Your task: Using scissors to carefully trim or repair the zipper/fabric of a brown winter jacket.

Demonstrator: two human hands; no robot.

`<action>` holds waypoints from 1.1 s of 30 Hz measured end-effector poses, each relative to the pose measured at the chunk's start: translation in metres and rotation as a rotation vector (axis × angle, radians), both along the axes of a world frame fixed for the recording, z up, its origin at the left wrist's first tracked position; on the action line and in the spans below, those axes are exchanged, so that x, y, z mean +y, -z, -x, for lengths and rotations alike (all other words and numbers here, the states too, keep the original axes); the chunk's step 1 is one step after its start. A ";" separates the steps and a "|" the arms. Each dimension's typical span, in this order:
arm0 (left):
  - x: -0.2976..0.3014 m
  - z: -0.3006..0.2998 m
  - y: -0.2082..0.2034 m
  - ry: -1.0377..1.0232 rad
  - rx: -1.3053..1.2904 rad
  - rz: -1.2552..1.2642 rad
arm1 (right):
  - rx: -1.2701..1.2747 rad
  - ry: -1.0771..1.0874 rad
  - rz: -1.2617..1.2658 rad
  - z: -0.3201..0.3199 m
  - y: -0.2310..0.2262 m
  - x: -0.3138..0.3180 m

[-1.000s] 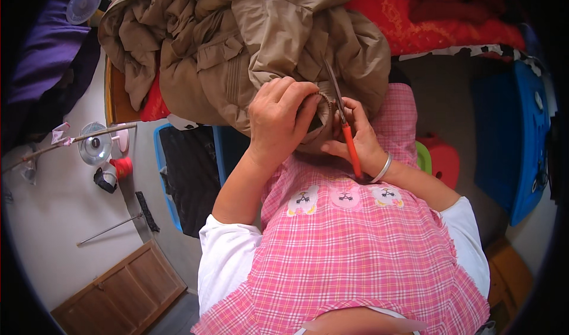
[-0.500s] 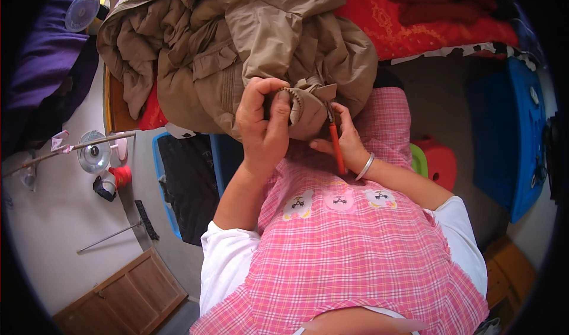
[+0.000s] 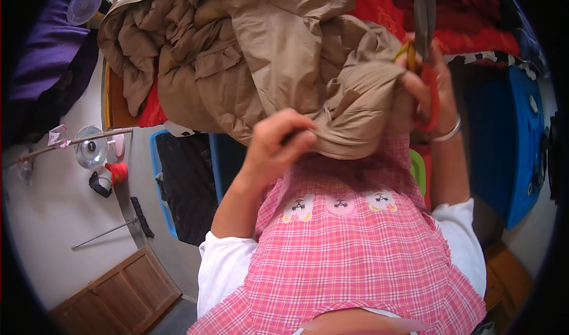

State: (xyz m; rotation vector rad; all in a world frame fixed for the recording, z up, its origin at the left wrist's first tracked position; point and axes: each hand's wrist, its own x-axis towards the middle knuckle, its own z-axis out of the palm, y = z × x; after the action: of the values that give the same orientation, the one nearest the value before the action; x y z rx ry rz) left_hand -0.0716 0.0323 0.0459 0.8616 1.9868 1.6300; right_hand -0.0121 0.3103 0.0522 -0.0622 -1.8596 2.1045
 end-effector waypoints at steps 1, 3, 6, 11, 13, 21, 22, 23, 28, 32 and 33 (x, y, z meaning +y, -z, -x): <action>0.009 -0.005 0.001 0.080 0.179 0.011 | 0.056 -0.049 -0.087 0.011 -0.016 0.003; 0.028 -0.010 0.005 0.209 0.344 0.071 | 0.121 -0.149 -0.250 0.039 -0.034 0.007; 0.062 -0.006 0.013 0.231 0.155 0.114 | 0.036 -0.111 -0.604 0.086 -0.024 -0.004; 0.070 0.015 0.047 0.066 -0.889 -0.192 | 0.060 0.110 -0.642 0.080 0.019 -0.002; 0.064 0.015 0.049 -0.006 -0.957 -0.232 | 0.052 0.122 -0.228 0.043 0.021 -0.002; 0.106 0.013 0.036 0.005 -0.870 -0.261 | -0.265 0.028 0.015 -0.066 0.018 -0.026; 0.107 0.013 0.032 0.031 -0.779 -0.209 | -0.324 0.109 0.013 -0.063 0.023 -0.029; 0.108 0.011 0.030 0.055 -0.685 -0.159 | -0.329 0.118 0.014 -0.058 0.026 -0.031; 0.094 0.004 0.028 0.100 -0.323 -0.005 | -0.158 0.264 0.091 -0.013 0.035 -0.031; 0.083 0.004 0.022 0.145 -0.120 0.099 | -0.183 0.263 0.291 0.014 0.052 -0.024; 0.079 0.006 0.025 0.168 -0.230 0.096 | -0.168 0.254 0.348 0.020 0.058 -0.028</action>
State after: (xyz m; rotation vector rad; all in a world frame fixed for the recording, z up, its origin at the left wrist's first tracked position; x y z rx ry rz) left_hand -0.0773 0.1114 0.0211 0.7475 1.7693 1.4561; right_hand -0.0319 0.2826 -0.0061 -0.5411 -1.4544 2.2668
